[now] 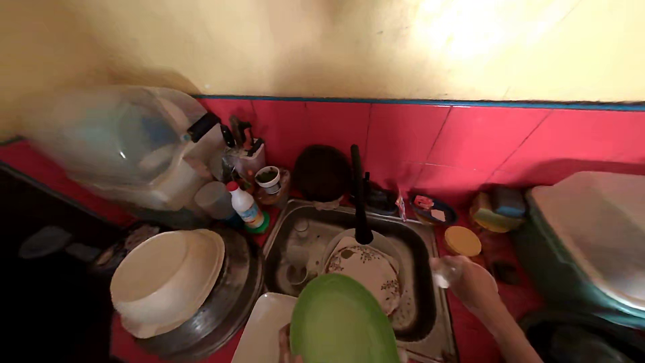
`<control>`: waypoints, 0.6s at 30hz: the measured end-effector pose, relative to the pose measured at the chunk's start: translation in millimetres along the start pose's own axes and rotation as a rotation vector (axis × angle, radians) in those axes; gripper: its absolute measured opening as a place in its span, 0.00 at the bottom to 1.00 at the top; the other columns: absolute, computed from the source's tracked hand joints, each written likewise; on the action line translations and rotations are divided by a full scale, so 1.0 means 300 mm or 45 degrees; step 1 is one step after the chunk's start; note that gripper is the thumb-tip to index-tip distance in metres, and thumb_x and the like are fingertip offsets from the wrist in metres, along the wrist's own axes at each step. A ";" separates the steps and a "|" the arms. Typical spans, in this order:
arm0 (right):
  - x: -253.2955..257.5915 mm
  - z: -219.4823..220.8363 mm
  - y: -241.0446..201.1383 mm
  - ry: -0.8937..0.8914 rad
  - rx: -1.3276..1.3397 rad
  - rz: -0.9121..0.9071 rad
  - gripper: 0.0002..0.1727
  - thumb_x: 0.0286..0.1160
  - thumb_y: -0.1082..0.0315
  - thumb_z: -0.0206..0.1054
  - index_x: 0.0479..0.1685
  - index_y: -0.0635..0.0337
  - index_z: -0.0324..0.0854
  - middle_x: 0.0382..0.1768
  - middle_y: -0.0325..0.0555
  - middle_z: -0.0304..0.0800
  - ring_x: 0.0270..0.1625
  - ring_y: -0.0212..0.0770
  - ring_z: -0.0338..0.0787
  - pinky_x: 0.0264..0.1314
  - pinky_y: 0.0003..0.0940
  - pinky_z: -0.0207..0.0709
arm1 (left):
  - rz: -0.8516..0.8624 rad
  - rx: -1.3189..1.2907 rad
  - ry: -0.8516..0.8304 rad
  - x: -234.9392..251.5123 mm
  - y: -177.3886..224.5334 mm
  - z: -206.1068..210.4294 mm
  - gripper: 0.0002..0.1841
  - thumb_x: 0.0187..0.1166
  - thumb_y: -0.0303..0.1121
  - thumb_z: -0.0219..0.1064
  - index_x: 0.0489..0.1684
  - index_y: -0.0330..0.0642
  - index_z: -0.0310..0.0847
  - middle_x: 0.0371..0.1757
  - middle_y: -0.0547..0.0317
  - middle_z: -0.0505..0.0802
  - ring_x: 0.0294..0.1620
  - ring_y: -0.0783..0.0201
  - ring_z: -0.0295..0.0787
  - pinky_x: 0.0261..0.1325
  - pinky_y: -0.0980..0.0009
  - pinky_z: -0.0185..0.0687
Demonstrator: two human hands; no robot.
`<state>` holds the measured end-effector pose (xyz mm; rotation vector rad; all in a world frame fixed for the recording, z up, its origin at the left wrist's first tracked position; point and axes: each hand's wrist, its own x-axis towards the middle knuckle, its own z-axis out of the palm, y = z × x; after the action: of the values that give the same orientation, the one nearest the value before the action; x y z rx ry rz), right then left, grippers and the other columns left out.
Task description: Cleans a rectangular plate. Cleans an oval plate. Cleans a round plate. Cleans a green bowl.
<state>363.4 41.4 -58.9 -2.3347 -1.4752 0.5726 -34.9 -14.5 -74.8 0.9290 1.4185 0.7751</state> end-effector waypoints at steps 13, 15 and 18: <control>-0.427 0.415 -0.321 -0.559 0.502 -0.813 0.16 0.75 0.73 0.70 0.59 0.70 0.88 0.64 0.66 0.88 0.69 0.64 0.86 0.75 0.59 0.76 | 0.251 0.058 0.338 0.048 0.031 0.052 0.30 0.92 0.33 0.44 0.88 0.20 0.49 0.83 0.20 0.66 0.85 0.40 0.66 0.86 0.53 0.61; -0.344 0.434 -0.241 -0.432 0.401 -0.666 0.22 0.75 0.73 0.70 0.68 0.73 0.81 0.68 0.72 0.83 0.73 0.69 0.81 0.79 0.62 0.71 | 0.273 0.094 0.312 0.039 0.027 0.022 0.31 0.91 0.34 0.43 0.87 0.20 0.50 0.81 0.20 0.69 0.82 0.44 0.70 0.84 0.57 0.64; -0.239 0.439 -0.328 -0.143 0.374 -0.519 0.23 0.79 0.67 0.65 0.72 0.67 0.79 0.70 0.69 0.81 0.74 0.65 0.81 0.77 0.56 0.75 | 0.283 0.158 0.107 -0.002 0.032 0.104 0.28 0.89 0.32 0.47 0.83 0.18 0.57 0.70 0.23 0.80 0.69 0.53 0.81 0.75 0.61 0.75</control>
<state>194.1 24.5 -115.7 -1.7434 -1.7220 0.7537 -3.1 -12.8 -68.2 1.1759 1.4655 0.9074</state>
